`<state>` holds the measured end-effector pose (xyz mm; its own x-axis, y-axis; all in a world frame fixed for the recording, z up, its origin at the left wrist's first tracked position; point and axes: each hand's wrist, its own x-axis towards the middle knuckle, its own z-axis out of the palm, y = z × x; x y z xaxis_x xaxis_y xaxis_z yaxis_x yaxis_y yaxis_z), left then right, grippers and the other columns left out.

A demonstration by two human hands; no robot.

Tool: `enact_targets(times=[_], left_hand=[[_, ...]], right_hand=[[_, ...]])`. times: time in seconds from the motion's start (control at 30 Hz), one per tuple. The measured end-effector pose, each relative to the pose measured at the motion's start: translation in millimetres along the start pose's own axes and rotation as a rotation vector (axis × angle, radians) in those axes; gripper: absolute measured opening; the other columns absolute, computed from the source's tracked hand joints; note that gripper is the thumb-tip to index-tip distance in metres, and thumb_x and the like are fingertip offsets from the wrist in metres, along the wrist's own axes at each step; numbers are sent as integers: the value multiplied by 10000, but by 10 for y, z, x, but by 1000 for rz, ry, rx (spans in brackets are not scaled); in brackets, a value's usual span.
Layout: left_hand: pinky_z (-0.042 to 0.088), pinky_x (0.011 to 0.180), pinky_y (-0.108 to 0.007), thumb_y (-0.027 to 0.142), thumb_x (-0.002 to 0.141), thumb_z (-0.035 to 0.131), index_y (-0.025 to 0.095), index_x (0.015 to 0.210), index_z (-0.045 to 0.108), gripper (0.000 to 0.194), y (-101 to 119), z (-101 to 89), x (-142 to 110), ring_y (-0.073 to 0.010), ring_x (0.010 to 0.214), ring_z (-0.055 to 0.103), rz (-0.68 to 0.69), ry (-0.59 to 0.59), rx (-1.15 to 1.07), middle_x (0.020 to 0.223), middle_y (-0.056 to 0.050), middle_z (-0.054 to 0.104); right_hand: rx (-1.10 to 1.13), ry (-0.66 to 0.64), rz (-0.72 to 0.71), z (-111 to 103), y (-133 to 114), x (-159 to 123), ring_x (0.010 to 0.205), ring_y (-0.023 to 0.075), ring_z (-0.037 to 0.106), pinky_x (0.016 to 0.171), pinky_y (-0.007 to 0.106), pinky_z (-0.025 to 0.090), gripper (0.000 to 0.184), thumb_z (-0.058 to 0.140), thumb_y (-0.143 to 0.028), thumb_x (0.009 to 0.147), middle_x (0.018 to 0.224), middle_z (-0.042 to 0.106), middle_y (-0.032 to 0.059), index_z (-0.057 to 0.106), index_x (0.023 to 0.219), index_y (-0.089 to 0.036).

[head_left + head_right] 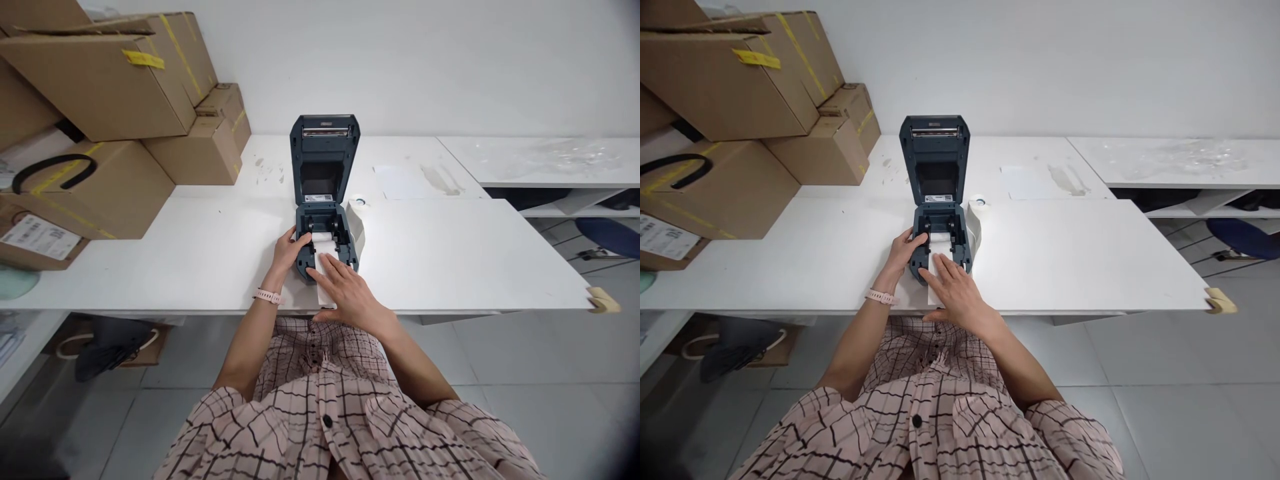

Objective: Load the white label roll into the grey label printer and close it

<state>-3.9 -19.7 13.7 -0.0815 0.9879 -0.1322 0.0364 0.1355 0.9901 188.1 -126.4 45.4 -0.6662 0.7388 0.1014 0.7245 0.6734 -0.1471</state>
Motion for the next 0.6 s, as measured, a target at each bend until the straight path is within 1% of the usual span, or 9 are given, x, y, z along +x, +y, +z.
enact_targets(times=[0.17,0.3,0.37,0.43,0.47,0.5,0.53,0.57,0.6], left_hand=[[536,720,-297,452,764,805,196,1265,738,566,5,-9,-1,-216,860,706,-1,-18,3,1106,-96,790],[549,744,-316,465,787,791,198,1301,722,583,2,-15,1,-244,900,723,4,-21,18,1099,-101,792],[563,833,-359,509,809,773,186,1370,681,654,-7,-20,-56,-290,1012,728,-14,21,78,1160,-130,779],[541,986,-410,595,842,730,189,1477,592,766,-35,-24,-178,-340,1227,675,-33,80,118,1353,-165,711],[511,1065,-424,638,865,692,200,1520,546,802,-60,-24,-260,-350,1340,615,-37,89,109,1469,-167,645],[475,1132,-427,674,890,643,217,1549,510,813,-94,-24,-348,-345,1435,544,-40,80,80,1570,-153,566],[443,1180,-422,695,916,592,236,1561,494,798,-134,-24,-436,-332,1502,479,-44,52,41,1641,-127,495],[418,1214,-413,707,936,545,254,1567,485,779,-180,-24,-518,-317,1546,427,-55,27,9,1686,-98,439],[398,1238,-404,715,951,508,271,1570,481,763,-229,-28,-586,-302,1575,385,-70,11,-12,1713,-71,397]], right_hand=[[34,-24,15,-25,-5,26,1617,416,253,1219,626,436,983,806,-568,850,1740,245,229,353,1639,-196],[78,-45,34,-39,-28,19,1619,428,238,1220,668,409,971,820,-554,843,1739,241,227,377,1633,-203],[154,-60,10,-112,6,-17,1619,432,233,1231,680,381,1006,833,-576,820,1738,239,228,380,1636,-200],[313,-46,-86,-266,119,-40,1601,402,308,1240,651,387,1002,796,-641,827,1730,298,187,374,1642,-241],[407,7,-131,-370,214,-24,1581,373,368,1243,624,401,959,753,-674,850,1717,353,152,380,1639,-276],[490,101,-150,-483,337,24,1554,342,427,1245,597,413,892,701,-697,882,1695,414,114,398,1628,-312],[556,236,-132,-599,487,113,1529,316,470,1248,574,420,816,642,-709,919,1669,467,82,420,1613,-342],[585,412,-62,-710,662,248,1527,304,474,1263,566,401,744,589,-707,953,1645,504,66,451,1593,-353],[585,588,32,-809,858,430,1538,306,456,1275,571,376,723,545,-724,968,1639,511,65,467,1583,-353]])
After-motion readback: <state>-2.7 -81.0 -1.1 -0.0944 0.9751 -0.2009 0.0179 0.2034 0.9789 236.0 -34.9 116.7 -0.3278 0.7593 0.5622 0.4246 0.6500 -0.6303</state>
